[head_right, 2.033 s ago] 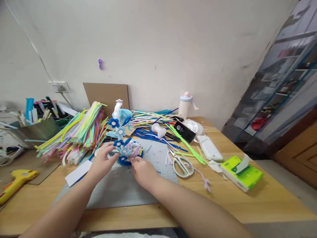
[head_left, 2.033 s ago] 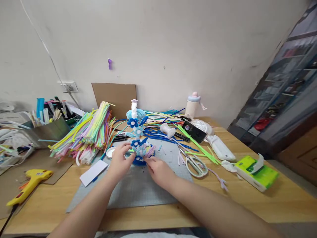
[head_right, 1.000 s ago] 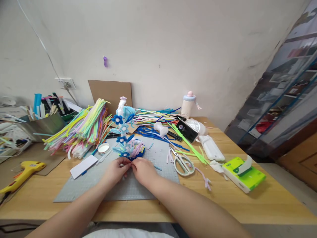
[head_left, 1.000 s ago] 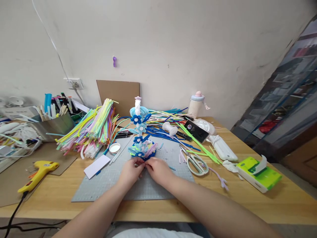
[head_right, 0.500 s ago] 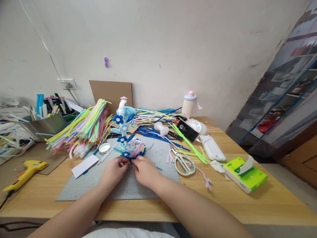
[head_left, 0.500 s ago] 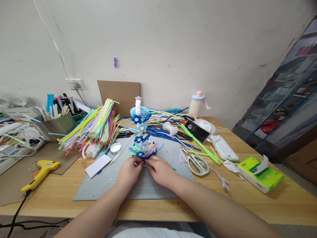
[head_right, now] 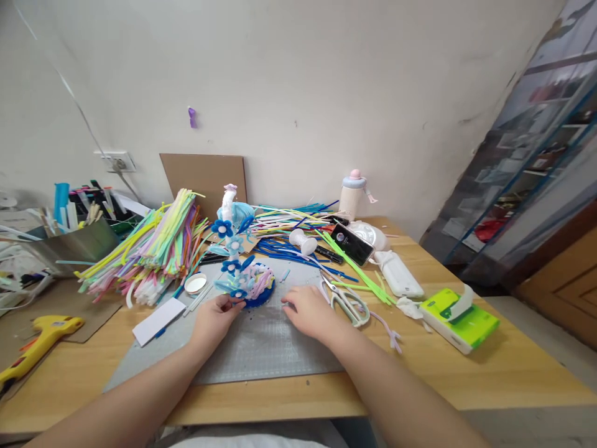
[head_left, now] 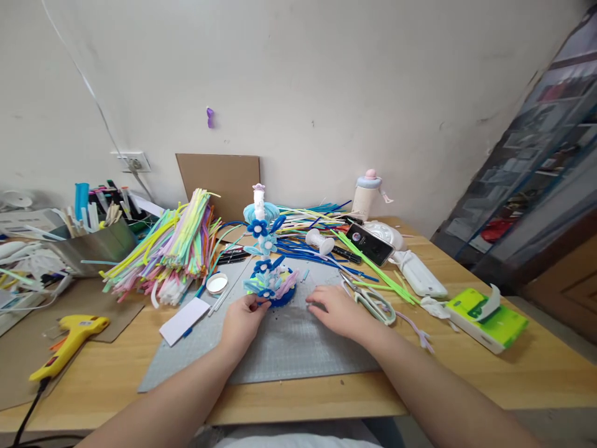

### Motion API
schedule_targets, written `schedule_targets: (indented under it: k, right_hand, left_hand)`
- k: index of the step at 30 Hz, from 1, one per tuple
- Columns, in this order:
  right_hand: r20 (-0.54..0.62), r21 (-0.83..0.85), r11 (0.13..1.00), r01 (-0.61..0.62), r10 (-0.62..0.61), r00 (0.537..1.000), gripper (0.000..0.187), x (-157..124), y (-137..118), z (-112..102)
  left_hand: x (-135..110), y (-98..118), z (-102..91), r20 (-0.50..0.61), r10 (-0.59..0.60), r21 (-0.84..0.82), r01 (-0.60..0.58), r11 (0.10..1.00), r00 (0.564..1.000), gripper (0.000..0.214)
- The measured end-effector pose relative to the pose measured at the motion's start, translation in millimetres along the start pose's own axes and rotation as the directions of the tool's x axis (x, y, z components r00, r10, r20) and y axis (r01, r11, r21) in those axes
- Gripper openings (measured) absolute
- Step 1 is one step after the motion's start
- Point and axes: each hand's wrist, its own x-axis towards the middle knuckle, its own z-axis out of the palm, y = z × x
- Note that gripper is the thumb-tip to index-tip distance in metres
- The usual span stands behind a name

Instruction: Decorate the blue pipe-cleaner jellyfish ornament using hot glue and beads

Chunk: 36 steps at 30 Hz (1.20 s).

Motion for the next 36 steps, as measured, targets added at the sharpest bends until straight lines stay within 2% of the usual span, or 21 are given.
schedule_targets:
  k: [2, 4, 7, 11, 13, 16, 19, 24, 30, 34, 36]
  right_hand:
    - [-0.025, -0.045, 0.997, -0.064, 0.063, 0.998, 0.017, -9.9, 2.4, -5.7]
    - [-0.089, -0.097, 0.979, -0.179, 0.171, 0.981, 0.018, -22.9, 8.5, -12.0]
    - [-0.156, -0.158, 0.922, -0.354, 0.331, 0.931, 0.016, -46.2, 23.1, -16.7]
    - [-0.220, -0.204, 0.835, -0.510, 0.469, 0.856, 0.021, -68.4, 43.0, -10.8]
    - [-0.229, -0.216, 0.803, -0.555, 0.511, 0.828, 0.028, -69.9, 50.5, -6.7]
    - [-0.199, -0.232, 0.782, -0.578, 0.544, 0.815, 0.036, -63.0, 58.7, -5.9]
    - [-0.106, -0.259, 0.776, -0.576, 0.570, 0.815, 0.031, -53.6, 64.1, -14.7]
    - [0.083, -0.355, 0.739, -0.572, 0.635, 0.768, 0.013, -40.3, 67.4, -48.2]
    - [0.143, -0.418, 0.722, -0.552, 0.652, 0.745, 0.016, -24.1, 68.4, -109.6]
    - [0.204, -0.326, 0.741, -0.587, 0.662, 0.721, 0.018, -22.6, 65.5, -149.0]
    - [0.255, -0.198, 0.769, -0.608, 0.639, 0.726, 0.008, -29.9, 57.9, -157.2]
  left_hand:
    - [-0.3, 0.1, -0.4, 0.007, 0.000, -0.014, 0.000, 1.000, 1.000, 0.029]
    - [-0.9, 0.4, -1.3, 0.015, -0.003, -0.026, 0.003, 1.000, 1.000, 0.030]
    - [-1.2, 1.0, -3.3, 0.037, -0.012, -0.042, 0.013, 0.999, 0.999, 0.032]
    - [0.3, 0.5, -5.4, 0.080, -0.022, -0.056, 0.027, 0.998, 0.997, 0.034]
    - [0.9, -0.1, -5.4, 0.106, -0.013, -0.056, 0.019, 0.998, 0.994, 0.033]
    - [0.9, -1.3, -4.9, 0.153, 0.023, -0.066, -0.012, 0.998, 0.988, 0.030]
    - [0.4, -2.2, -4.7, 0.173, 0.044, -0.076, -0.031, 0.997, 0.984, 0.028]
    - [0.3, -3.1, -4.5, 0.179, 0.048, -0.075, -0.035, 0.997, 0.983, 0.028]
    - [1.1, -3.0, -4.5, 0.174, 0.053, -0.067, -0.041, 0.997, 0.983, 0.027]
    - [1.3, -4.2, -3.9, 0.176, 0.054, -0.063, -0.044, 0.997, 0.983, 0.026]
    - [1.1, -4.6, -3.2, 0.181, 0.059, -0.066, -0.048, 0.997, 0.982, 0.025]
